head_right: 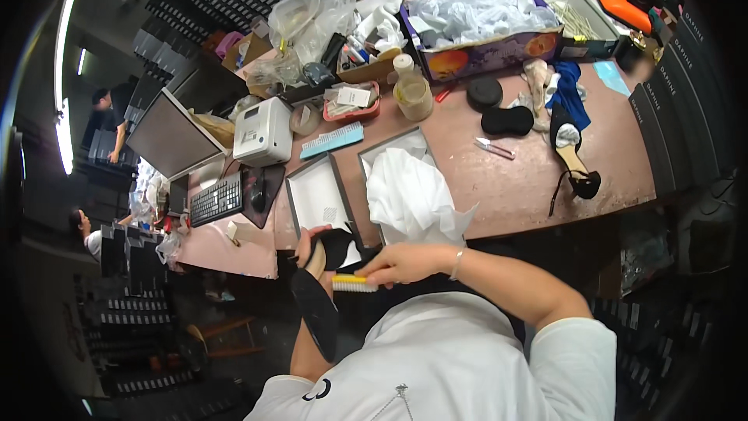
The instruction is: Inspecting, cleaning, and packing women's shoes into boxes for shipment.
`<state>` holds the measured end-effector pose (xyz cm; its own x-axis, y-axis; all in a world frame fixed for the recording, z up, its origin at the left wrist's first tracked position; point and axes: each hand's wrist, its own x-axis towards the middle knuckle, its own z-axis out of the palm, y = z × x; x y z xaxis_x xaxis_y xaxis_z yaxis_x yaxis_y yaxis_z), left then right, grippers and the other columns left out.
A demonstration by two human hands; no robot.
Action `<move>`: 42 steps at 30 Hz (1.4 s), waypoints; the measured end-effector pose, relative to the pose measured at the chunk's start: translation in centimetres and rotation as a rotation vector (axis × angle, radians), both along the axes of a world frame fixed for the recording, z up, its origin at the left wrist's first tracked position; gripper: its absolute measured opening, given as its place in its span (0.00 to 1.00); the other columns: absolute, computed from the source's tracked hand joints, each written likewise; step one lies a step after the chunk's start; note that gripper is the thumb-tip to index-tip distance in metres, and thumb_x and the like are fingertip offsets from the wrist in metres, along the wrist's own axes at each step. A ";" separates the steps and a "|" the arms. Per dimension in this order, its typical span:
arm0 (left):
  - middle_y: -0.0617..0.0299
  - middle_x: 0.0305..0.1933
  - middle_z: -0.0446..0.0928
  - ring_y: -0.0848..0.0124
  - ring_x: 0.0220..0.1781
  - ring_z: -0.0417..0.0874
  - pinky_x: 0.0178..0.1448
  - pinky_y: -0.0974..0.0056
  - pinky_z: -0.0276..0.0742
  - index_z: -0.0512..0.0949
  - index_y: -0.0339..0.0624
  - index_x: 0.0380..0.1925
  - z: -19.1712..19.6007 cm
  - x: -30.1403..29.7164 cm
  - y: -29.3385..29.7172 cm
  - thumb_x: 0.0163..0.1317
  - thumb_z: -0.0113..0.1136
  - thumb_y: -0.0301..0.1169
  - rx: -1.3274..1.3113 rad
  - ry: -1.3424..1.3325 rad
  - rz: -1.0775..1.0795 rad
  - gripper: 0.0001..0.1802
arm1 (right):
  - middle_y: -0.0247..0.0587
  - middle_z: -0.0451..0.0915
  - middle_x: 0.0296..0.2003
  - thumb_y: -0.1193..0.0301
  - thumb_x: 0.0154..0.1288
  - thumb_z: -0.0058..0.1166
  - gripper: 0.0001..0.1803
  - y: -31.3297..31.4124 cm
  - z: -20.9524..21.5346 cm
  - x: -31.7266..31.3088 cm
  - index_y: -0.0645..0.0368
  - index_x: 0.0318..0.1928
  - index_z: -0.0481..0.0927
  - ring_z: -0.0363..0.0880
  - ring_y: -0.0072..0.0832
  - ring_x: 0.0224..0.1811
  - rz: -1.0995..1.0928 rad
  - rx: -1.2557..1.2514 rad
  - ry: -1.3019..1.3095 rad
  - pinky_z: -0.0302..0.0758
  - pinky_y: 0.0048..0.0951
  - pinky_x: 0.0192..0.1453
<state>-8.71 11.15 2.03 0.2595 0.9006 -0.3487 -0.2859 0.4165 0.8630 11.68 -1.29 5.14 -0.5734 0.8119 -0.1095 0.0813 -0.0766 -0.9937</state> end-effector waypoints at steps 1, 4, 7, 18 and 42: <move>0.51 0.39 0.81 0.64 0.42 0.82 0.51 0.63 0.79 0.78 0.31 0.39 0.7 0.2 -0.4 0.75 0.41 0.45 0.084 -0.057 -0.071 0.26 | 0.52 0.82 0.33 0.59 0.69 0.51 0.21 0.6 0.1 -0.4 0.54 0.58 0.75 0.82 0.45 0.33 -0.218 0.134 -0.195 0.75 0.36 0.33; 0.50 0.41 0.80 0.61 0.45 0.82 0.54 0.58 0.79 0.77 0.31 0.41 1.5 2.3 -0.5 0.75 0.39 0.46 0.329 0.226 -0.028 0.27 | 0.52 0.81 0.30 0.59 0.69 0.50 0.15 2.0 -1.5 -4.1 0.53 0.49 0.78 0.80 0.47 0.28 -0.683 0.456 -0.646 0.75 0.39 0.29; 0.49 0.39 0.81 0.61 0.43 0.83 0.53 0.58 0.80 0.78 0.30 0.39 -3.4 -2.2 3.1 0.74 0.41 0.49 0.106 -0.061 -0.153 0.29 | 0.42 0.81 0.28 0.57 0.71 0.49 0.18 0.5 0.8 -1.3 0.57 0.50 0.80 0.78 0.29 0.25 0.067 -0.180 -0.057 0.75 0.36 0.30; 0.52 0.39 0.81 0.54 0.48 0.81 0.57 0.44 0.76 0.79 0.36 0.36 0.7 1.8 0.7 0.61 0.54 0.58 -0.585 -0.539 -0.054 0.31 | 0.58 0.73 0.55 0.72 0.59 0.60 0.27 -4.4 -1.7 12.4 0.58 0.60 0.73 0.72 0.50 0.57 -1.023 0.365 -1.242 0.69 0.43 0.60; 0.49 0.41 0.75 0.54 0.47 0.77 0.55 0.50 0.76 0.72 0.32 0.44 -4.2 -3.2 0.5 0.62 0.49 0.64 -0.763 -0.288 -0.112 0.39 | 0.40 0.80 0.45 0.66 0.67 0.58 0.22 -5.3 6.3 -1.4 0.58 0.60 0.75 0.80 0.24 0.44 -0.413 0.126 0.094 0.76 0.26 0.49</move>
<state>-11.87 11.60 -2.20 0.5063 0.4065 -0.7605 -0.3745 0.8981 0.2306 10.30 -6.56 11.42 -0.2003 0.9788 0.0426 -0.0223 0.0389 -0.9990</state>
